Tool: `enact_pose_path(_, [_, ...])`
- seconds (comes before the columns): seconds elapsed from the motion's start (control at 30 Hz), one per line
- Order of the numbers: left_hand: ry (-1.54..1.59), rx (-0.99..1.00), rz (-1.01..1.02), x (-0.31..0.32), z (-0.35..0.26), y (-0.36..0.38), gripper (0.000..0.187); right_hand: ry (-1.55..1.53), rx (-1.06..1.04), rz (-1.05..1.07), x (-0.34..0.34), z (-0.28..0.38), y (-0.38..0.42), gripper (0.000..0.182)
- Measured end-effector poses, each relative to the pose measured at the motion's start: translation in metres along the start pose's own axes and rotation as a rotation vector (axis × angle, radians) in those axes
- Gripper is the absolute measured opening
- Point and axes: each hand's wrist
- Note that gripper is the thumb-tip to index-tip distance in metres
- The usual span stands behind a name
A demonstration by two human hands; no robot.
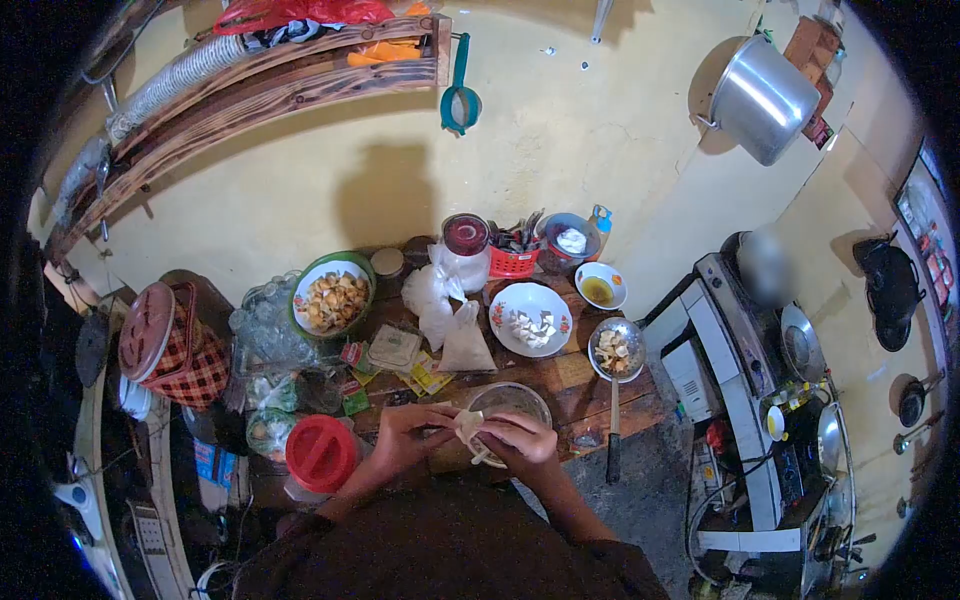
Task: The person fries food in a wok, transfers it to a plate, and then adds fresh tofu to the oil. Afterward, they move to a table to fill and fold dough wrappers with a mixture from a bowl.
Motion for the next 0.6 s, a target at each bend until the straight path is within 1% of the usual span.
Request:
enact_pose_path(0.07, [-0.019, 0.004, 0.004, 0.002, 0.000, 0.000, 0.015, -0.029, 0.004, 0.001, 0.001, 0.003, -0.002, 0.018])
enact_pose_path(0.13, [0.028, -0.014, -0.071, 0.007, 0.004, 0.002, 0.013, -0.063, 0.017, -0.008, 0.001, 0.007, -0.004, 0.018])
enact_pose_path(0.17, [0.027, -0.013, -0.071, 0.008, 0.003, 0.002, 0.013, -0.064, 0.016, -0.008, 0.001, 0.009, -0.006, 0.018])
enact_pose_path(0.23, [-0.037, 0.004, -0.118, 0.010, -0.001, 0.001, 0.011, -0.073, 0.028, -0.003, 0.000, 0.012, -0.008, 0.017])
enact_pose_path(0.37, [-0.078, 0.033, -0.145, 0.013, -0.001, 0.003, 0.010, -0.081, 0.038, 0.014, 0.003, 0.013, -0.010, 0.017])
enact_pose_path(0.47, [-0.073, 0.021, -0.171, 0.015, -0.005, 0.001, 0.009, -0.100, 0.089, 0.030, 0.006, 0.010, -0.007, 0.017])
enact_pose_path(0.53, [-0.065, 0.013, -0.200, 0.016, -0.004, 0.002, 0.010, -0.191, 0.172, -0.036, 0.012, 0.006, -0.003, 0.018])
enact_pose_path(0.57, [-0.067, 0.016, -0.200, 0.016, -0.005, 0.002, 0.010, -0.191, 0.169, -0.037, 0.015, 0.003, 0.000, 0.018])
enact_pose_path(0.6, [-0.098, 0.021, -0.197, 0.015, -0.007, 0.002, 0.011, -0.256, 0.230, -0.056, 0.018, 0.000, 0.004, 0.018])
Point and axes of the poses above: each hand's wrist, its own y-axis away from the middle knuckle, its own x-axis out of the palm, z = x × y, and after that the axes turned 9 degrees about x, right-handed
